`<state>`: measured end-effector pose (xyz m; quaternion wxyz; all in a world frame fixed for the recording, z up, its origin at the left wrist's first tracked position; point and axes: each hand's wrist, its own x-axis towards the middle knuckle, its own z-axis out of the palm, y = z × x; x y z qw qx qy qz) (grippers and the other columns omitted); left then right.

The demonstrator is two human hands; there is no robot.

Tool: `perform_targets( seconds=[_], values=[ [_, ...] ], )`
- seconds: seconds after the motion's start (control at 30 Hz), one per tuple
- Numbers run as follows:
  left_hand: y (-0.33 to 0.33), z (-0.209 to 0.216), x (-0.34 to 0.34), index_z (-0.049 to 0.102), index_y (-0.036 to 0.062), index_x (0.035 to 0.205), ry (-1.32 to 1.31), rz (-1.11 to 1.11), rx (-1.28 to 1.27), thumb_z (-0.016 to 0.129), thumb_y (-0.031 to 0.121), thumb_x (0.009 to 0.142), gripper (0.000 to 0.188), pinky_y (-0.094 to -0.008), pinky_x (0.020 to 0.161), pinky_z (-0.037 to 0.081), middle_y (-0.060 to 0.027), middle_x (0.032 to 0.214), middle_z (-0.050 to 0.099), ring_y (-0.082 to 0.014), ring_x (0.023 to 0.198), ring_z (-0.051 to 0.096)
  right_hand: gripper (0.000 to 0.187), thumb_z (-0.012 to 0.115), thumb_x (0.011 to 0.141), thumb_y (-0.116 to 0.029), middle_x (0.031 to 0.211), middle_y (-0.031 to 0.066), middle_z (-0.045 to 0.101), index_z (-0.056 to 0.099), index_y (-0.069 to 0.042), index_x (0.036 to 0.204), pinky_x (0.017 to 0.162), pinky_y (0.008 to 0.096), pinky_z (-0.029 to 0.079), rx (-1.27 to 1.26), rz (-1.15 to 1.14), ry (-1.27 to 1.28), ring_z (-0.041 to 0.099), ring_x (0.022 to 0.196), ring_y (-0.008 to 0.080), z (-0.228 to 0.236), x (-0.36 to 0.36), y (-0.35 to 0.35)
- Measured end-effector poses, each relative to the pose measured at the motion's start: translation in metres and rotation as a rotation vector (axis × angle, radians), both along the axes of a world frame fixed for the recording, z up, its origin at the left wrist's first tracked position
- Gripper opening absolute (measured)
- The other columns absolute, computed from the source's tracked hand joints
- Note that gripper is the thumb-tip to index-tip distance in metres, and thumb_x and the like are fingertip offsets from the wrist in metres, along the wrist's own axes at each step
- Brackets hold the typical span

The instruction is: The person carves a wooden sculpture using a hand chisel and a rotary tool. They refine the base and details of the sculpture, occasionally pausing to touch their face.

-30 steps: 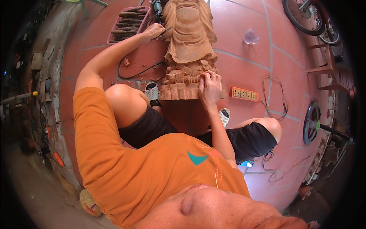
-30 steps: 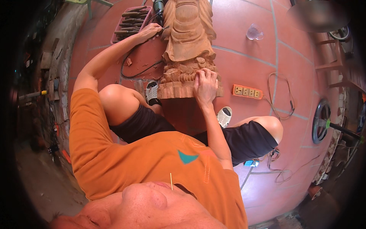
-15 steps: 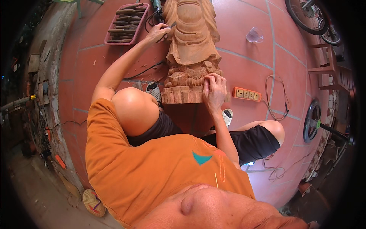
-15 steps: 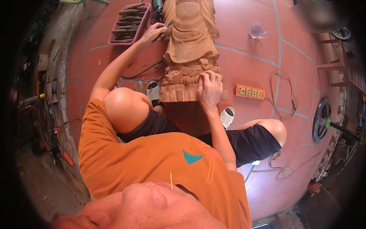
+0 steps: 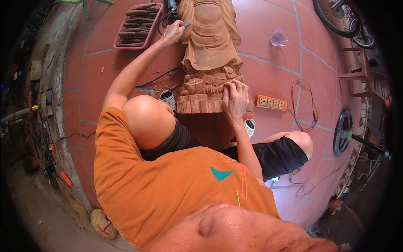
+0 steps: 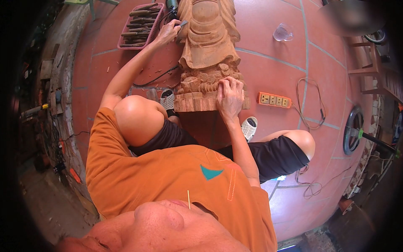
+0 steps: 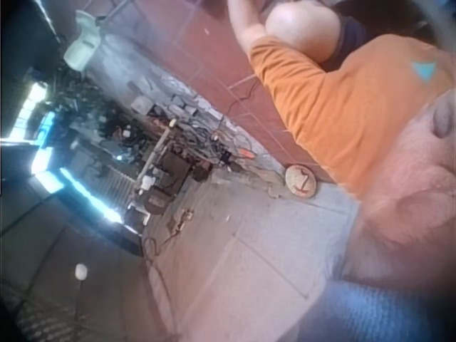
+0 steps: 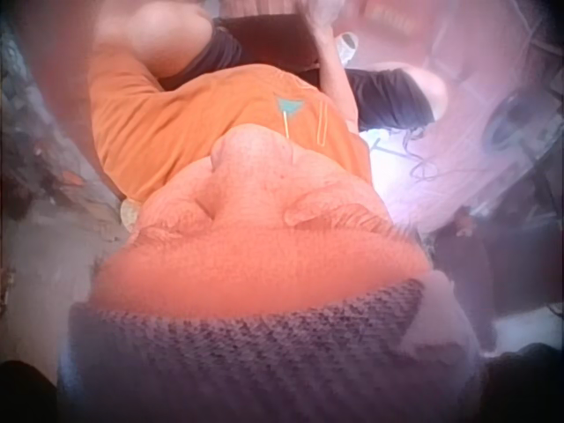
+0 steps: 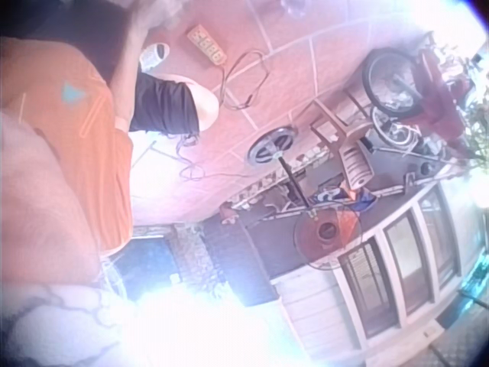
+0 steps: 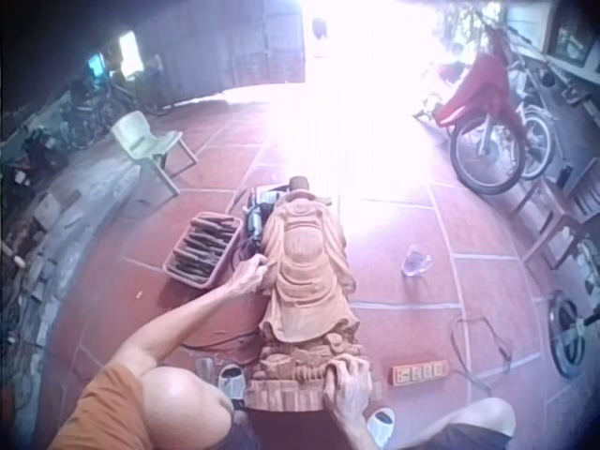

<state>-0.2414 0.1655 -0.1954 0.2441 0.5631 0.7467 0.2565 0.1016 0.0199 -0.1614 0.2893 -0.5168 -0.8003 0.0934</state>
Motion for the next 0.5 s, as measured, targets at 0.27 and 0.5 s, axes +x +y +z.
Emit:
perform_targets(
  seconds=[0.27,0.5],
  values=[
    [0.006,0.004,0.004,0.062,0.0004,0.107,0.285,-0.135,0.06,0.048,0.023,0.096,0.029,-0.0564,0.08,0.052,-0.0273,0.097,0.068,-0.0479,0.095,0.065,0.007,0.067,0.086,-0.014,0.105,0.0019,0.061,0.065,-0.012,0.092,0.08,0.0407,0.05,-0.004,-0.005,0.009,0.057,0.102,0.0251,0.0,0.0,-0.001],
    [-0.009,0.007,0.019,0.059,-0.0006,0.101,0.384,-0.163,0.083,0.046,0.017,0.095,0.022,-0.0605,0.072,0.052,-0.0306,0.089,0.067,-0.0503,0.087,0.065,0.007,0.066,0.086,-0.014,0.105,0.0016,0.061,0.065,-0.012,0.092,0.08,0.0408,0.05,-0.005,0.003,0.017,0.057,0.102,0.0252,-0.001,0.002,0.0]
  ],
)
